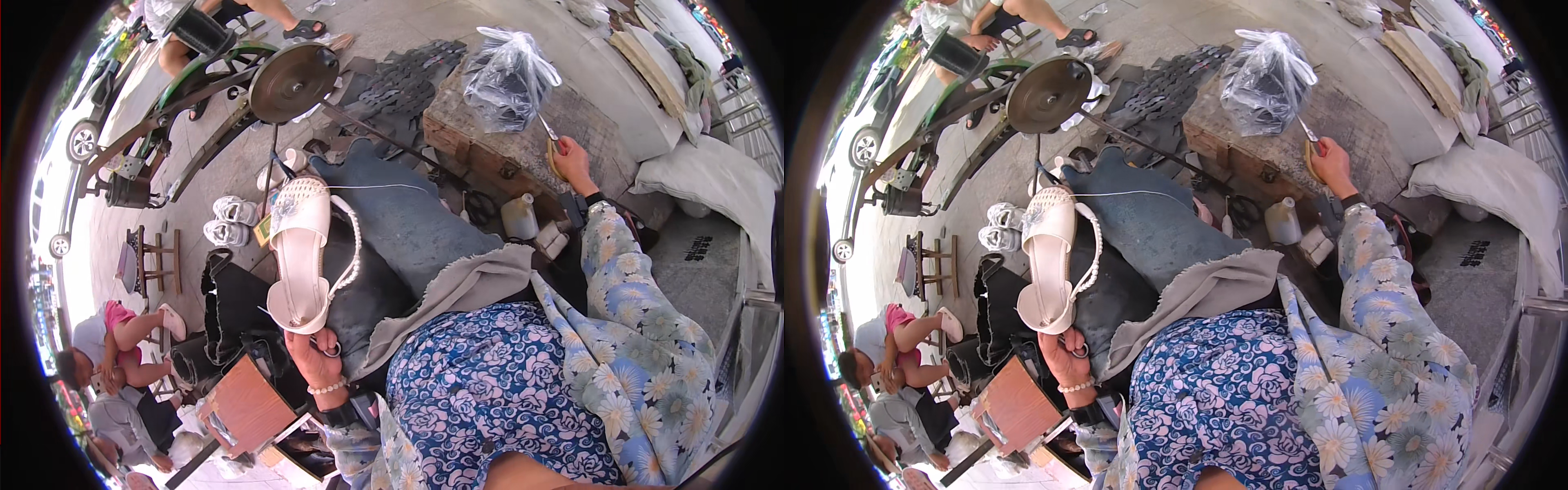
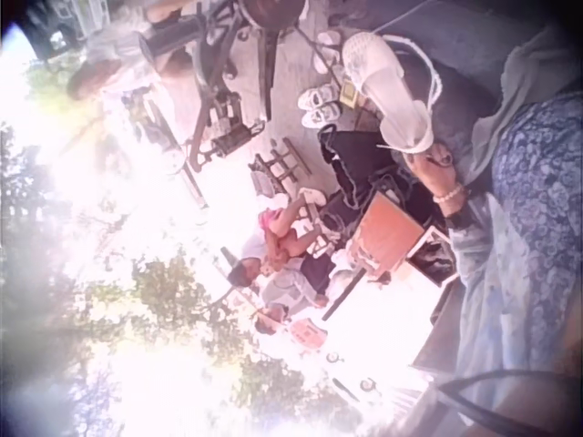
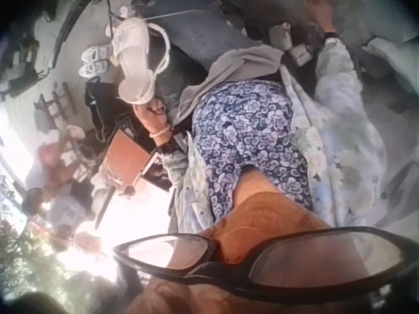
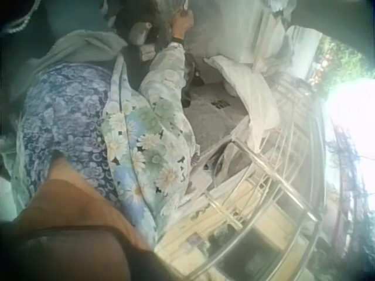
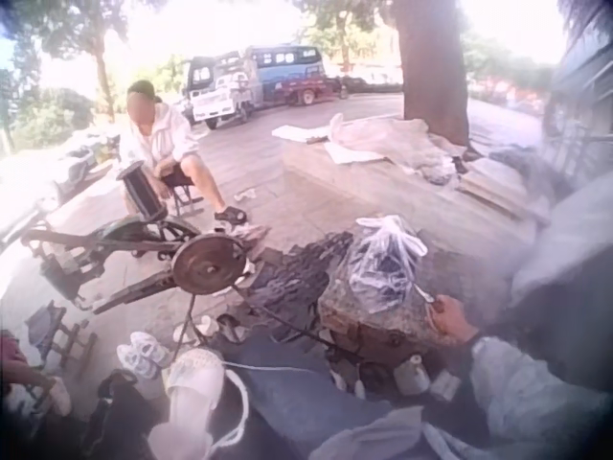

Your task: Stitching the sole and upper of a white sandal using a needle and thread.

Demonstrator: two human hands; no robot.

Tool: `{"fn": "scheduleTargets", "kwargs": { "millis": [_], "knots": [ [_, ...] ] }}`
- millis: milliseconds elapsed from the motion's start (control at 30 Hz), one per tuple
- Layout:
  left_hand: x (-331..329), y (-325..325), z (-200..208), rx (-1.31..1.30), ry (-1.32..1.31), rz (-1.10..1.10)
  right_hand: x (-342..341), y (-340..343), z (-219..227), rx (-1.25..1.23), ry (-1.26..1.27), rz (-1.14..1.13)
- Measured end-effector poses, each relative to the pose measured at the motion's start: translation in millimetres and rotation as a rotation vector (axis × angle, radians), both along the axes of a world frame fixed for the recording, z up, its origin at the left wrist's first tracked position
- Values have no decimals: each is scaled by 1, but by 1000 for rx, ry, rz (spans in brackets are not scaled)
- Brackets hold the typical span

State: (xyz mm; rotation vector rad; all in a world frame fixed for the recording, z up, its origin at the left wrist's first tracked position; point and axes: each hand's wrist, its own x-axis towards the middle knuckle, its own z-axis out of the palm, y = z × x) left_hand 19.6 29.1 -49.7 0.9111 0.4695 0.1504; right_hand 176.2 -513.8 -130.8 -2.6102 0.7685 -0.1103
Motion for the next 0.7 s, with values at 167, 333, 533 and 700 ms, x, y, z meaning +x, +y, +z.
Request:
{"fn": "scheduleTargets", "kwargs": {
  "millis": [167, 333, 533, 700],
  "knots": [
    [4, -9, 4, -23, 13, -18, -23, -27, -4, -148, -351, 323],
    [0, -7, 8, -24, -4, 23, -63, -50, -51, -71, -499, 310],
    [7, -5, 5, -13, -3, -23, -53, -56, -49, 76, -199, -168],
    [-7, 4, 0, 64, -10, 22, -6, -40, -25, -103, 269, 217]
  ]
}}
